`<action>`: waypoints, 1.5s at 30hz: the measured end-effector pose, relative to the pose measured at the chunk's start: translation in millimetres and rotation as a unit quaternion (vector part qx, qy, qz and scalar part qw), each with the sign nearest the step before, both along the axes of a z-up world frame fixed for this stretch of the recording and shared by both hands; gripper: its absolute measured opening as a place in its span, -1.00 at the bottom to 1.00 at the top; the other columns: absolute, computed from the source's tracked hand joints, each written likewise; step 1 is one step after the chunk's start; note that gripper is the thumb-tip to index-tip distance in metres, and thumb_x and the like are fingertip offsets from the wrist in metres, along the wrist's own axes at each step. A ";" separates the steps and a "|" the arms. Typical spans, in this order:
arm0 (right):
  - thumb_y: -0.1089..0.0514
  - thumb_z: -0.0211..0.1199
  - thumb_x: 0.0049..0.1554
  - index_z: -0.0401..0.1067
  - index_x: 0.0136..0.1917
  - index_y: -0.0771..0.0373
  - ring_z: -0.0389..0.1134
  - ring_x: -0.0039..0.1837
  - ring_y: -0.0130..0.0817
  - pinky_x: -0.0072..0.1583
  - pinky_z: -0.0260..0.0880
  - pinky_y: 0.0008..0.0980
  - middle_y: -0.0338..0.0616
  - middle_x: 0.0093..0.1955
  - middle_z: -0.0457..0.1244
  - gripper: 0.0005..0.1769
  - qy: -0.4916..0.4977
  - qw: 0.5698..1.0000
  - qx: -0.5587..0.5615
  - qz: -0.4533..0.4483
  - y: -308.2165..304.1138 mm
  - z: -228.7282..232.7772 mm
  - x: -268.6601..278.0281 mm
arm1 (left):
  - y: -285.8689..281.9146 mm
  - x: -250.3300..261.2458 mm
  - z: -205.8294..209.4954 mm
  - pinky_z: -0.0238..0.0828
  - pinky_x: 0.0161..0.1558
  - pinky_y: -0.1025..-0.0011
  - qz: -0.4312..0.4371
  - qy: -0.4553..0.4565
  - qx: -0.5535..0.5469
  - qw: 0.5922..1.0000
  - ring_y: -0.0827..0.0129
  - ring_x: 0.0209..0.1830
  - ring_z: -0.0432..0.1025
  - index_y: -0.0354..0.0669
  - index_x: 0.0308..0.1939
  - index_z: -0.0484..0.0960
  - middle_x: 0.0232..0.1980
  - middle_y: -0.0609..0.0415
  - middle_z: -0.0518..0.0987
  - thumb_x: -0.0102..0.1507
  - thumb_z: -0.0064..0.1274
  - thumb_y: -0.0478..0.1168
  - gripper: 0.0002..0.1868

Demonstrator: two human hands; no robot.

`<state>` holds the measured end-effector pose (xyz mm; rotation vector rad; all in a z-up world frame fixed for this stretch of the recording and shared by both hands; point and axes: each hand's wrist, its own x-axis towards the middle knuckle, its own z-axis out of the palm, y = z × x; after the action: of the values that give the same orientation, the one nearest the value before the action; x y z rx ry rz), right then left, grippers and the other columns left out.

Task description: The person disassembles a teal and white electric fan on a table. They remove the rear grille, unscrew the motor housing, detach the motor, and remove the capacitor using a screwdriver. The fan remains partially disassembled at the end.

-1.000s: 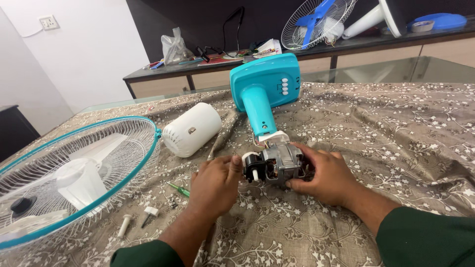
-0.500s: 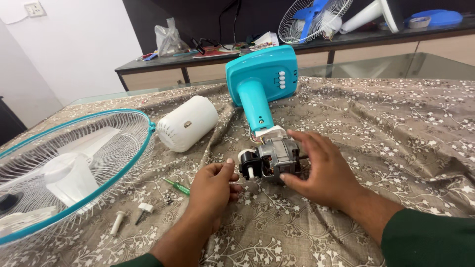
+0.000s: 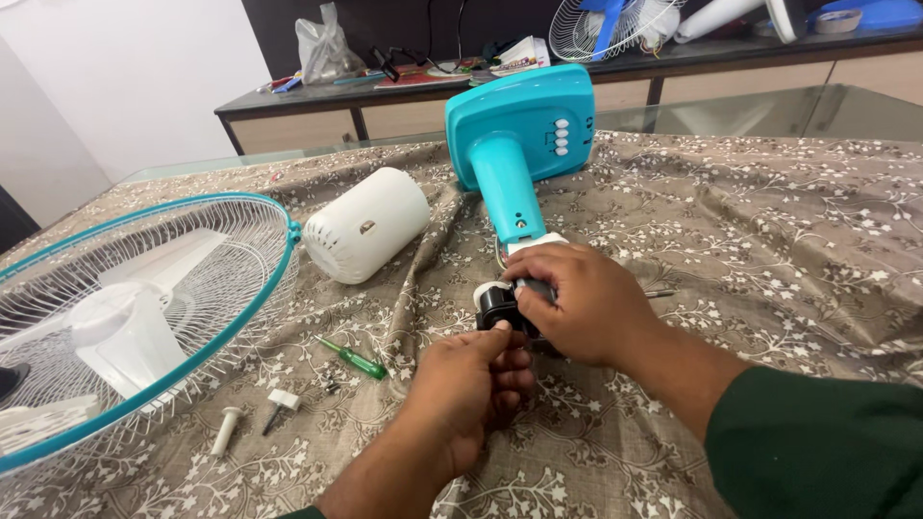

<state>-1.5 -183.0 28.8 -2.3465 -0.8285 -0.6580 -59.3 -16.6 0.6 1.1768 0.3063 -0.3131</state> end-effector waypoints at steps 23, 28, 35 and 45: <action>0.05 0.18 0.04 0.58 0.00 0.11 0.40 0.16 -0.14 0.15 0.42 -0.13 -0.22 0.13 0.42 -0.71 -0.015 0.998 -0.003 -0.067 5.8 -8.2 -2.2 | -0.8 -22.6 -0.1 0.27 -0.47 0.54 0.029 0.034 -0.067 0.997 0.49 -0.49 0.38 -0.07 -0.25 0.47 -0.42 0.18 0.48 0.36 0.05 -0.14 -0.85; 0.04 0.19 0.04 0.59 0.01 0.10 0.39 0.17 -0.11 0.16 0.41 -0.12 -0.22 0.14 0.42 -0.70 -0.008 0.998 -0.012 -0.064 5.7 -5.7 -2.5 | 34.7 -45.7 9.4 0.29 -0.46 0.49 0.042 0.017 0.040 0.998 0.44 -0.45 0.42 -0.13 -0.26 0.48 -0.37 0.12 0.53 0.36 0.10 -0.11 -0.78; 0.12 0.23 -0.04 0.60 -0.02 0.11 0.46 0.03 -0.07 0.23 0.39 -0.09 -0.11 -0.03 0.44 -0.71 -0.004 0.996 -0.006 -0.086 14.8 11.8 -8.8 | 115.1 -74.5 16.6 0.36 -0.35 0.38 0.163 0.006 0.217 0.962 0.31 -0.39 0.43 -0.26 -0.10 0.69 -0.26 -0.04 0.64 0.35 0.11 -0.07 -0.71; 0.05 0.32 0.02 0.59 -0.01 0.14 0.47 0.00 -0.33 0.04 0.52 -0.27 -0.14 -0.03 0.44 -0.73 0.061 0.988 -0.011 0.143 79.6 2.6 -59.2 | 193.9 -98.7 13.5 0.53 0.05 0.20 0.164 0.008 0.697 0.698 0.20 -0.04 0.59 -0.08 0.12 0.63 -0.04 0.02 0.70 0.19 0.25 0.03 -0.52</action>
<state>-60.7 -103.4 31.4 -2.2025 -1.0920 -0.3815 -158.0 177.3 14.1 2.5757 0.8335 0.3510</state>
